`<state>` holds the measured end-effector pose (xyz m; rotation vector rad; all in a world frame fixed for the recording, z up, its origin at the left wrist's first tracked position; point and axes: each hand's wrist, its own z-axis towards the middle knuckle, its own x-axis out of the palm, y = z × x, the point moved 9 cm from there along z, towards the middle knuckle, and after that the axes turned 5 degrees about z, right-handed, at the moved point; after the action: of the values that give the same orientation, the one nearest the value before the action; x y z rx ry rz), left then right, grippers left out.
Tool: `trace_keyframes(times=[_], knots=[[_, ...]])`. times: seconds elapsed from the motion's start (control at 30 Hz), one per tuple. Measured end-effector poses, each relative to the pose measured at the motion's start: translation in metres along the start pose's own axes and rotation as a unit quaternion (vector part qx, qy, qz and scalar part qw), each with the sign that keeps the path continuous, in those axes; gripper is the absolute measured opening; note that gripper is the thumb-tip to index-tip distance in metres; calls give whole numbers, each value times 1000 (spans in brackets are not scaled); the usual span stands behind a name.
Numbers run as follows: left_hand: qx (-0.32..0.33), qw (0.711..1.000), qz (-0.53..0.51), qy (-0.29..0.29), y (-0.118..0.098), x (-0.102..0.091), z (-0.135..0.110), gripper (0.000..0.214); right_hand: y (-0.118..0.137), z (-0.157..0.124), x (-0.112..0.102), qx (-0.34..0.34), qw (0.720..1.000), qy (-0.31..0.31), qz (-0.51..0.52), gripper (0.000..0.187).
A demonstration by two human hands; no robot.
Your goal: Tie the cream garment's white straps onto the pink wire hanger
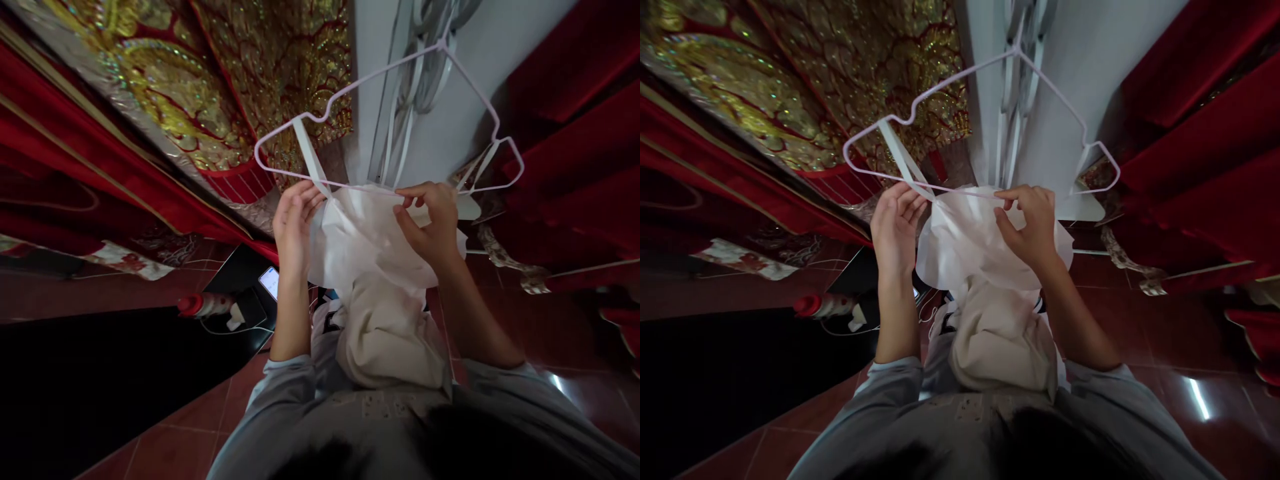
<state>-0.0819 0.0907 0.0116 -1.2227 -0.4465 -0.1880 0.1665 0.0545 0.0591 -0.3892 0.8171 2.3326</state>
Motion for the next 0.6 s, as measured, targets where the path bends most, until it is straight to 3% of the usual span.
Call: trace_keyframes(times=[0.13, 0.23, 0.27, 0.33, 0.4, 0.43, 0.53, 0.6], knots=[[29, 1000, -6, 2, -24, 18, 5, 23, 0, 2, 5, 23, 1000, 13, -9, 8], [49, 998, -47, 1, -37, 27, 12, 34, -3, 2, 0, -2, 999, 37, -2, 8], [53, 997, -58, 1, -40, 29, 15, 36, -7, 3, -10, -17, 1000, 15, -1, 12], [51, 997, -66, 0, -39, 31, 19, 36, -24, 2, -47, -35, 994, -102, -20, 29], [48, 997, -60, -12, -35, 30, 21, 35, -50, -5, -86, 0, 972, -227, -59, 39], [46, 997, -57, -23, -32, 30, 21, 35, -64, -5, -95, 40, 969, -231, -74, 33], [33, 996, -50, -66, -22, 29, 21, 33, -79, 5, -88, 105, 984, -109, -92, 11], [35, 994, -57, -82, -18, 29, 21, 36, -67, 15, -78, 88, 993, -59, -53, 15]])
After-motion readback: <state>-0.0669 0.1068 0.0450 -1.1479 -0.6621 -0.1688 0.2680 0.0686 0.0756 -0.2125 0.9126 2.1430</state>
